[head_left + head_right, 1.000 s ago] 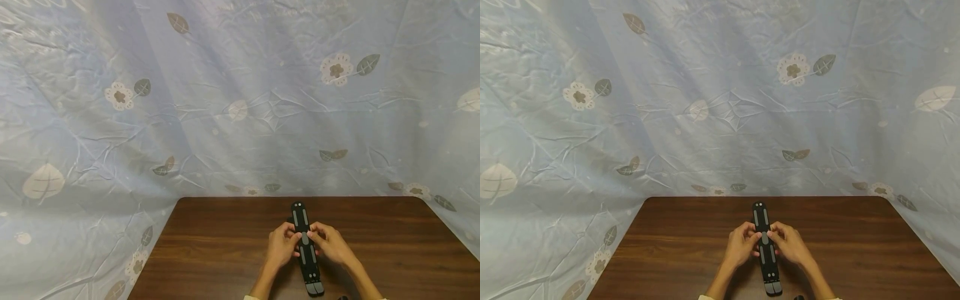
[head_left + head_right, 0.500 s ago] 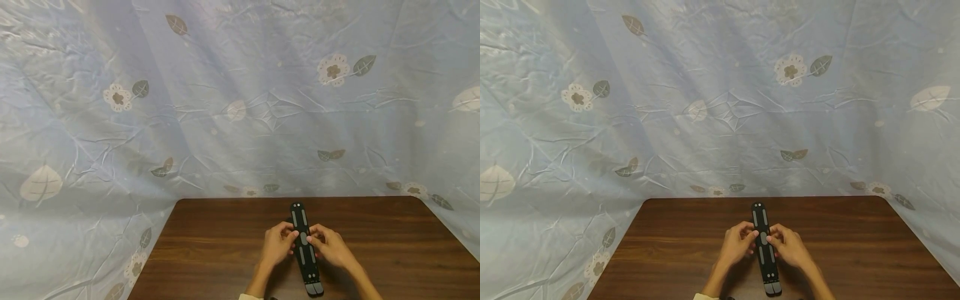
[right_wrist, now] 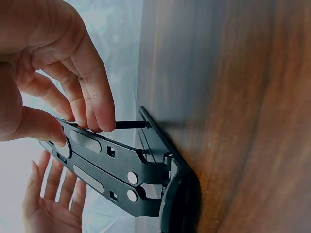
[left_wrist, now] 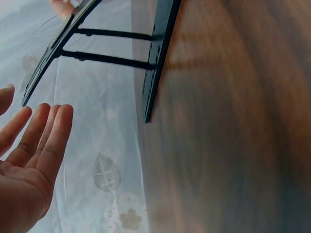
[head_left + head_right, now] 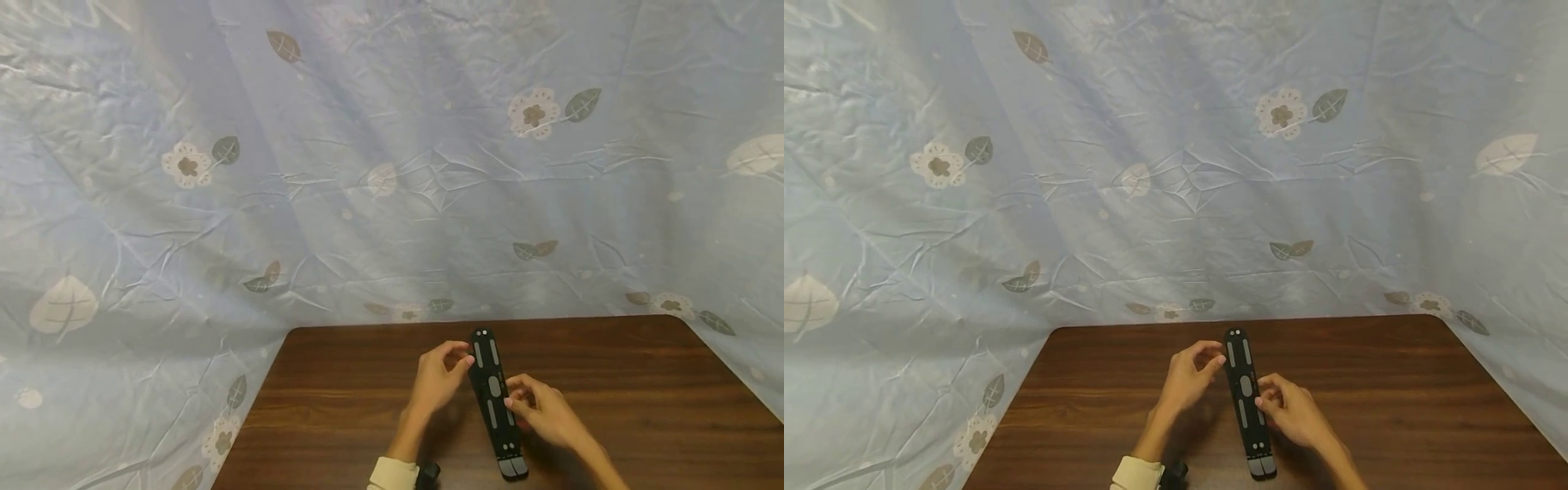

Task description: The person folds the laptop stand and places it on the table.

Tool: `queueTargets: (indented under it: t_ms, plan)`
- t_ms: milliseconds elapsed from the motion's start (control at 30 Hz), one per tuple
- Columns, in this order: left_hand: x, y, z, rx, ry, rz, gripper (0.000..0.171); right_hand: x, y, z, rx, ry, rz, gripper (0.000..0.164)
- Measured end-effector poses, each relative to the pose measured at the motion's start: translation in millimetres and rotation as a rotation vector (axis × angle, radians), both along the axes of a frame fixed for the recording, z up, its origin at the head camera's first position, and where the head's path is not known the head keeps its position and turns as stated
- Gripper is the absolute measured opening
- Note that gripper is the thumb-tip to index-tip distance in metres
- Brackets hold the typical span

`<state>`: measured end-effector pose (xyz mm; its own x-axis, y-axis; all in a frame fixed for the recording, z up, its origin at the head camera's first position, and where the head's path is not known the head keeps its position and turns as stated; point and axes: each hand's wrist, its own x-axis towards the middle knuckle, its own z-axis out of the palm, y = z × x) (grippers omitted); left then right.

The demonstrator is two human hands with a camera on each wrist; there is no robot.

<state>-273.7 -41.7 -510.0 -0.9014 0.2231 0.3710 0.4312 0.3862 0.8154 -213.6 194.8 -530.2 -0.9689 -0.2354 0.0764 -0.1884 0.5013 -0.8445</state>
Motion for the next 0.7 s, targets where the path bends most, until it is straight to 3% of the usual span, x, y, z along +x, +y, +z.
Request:
queueTargets:
  t_ms: [133, 333, 700]
  plan:
    - [-8.7, -2, 4.0, -0.075, 0.083, -0.014, 0.034, 6.3, 6, -1.1, -0.01, 0.017, 0.024, 0.034]
    - [-19.9, -12, 15.3, -0.158, 0.136, -0.077, 0.04, 20.2, 6, -0.3, -0.017, 0.021, 0.077, 0.033]
    - [-30.3, -17, 45.5, -0.264, 0.063, -0.241, 0.047, 45.4, -3, 1.6, -0.089, -0.044, 0.171, 0.037]
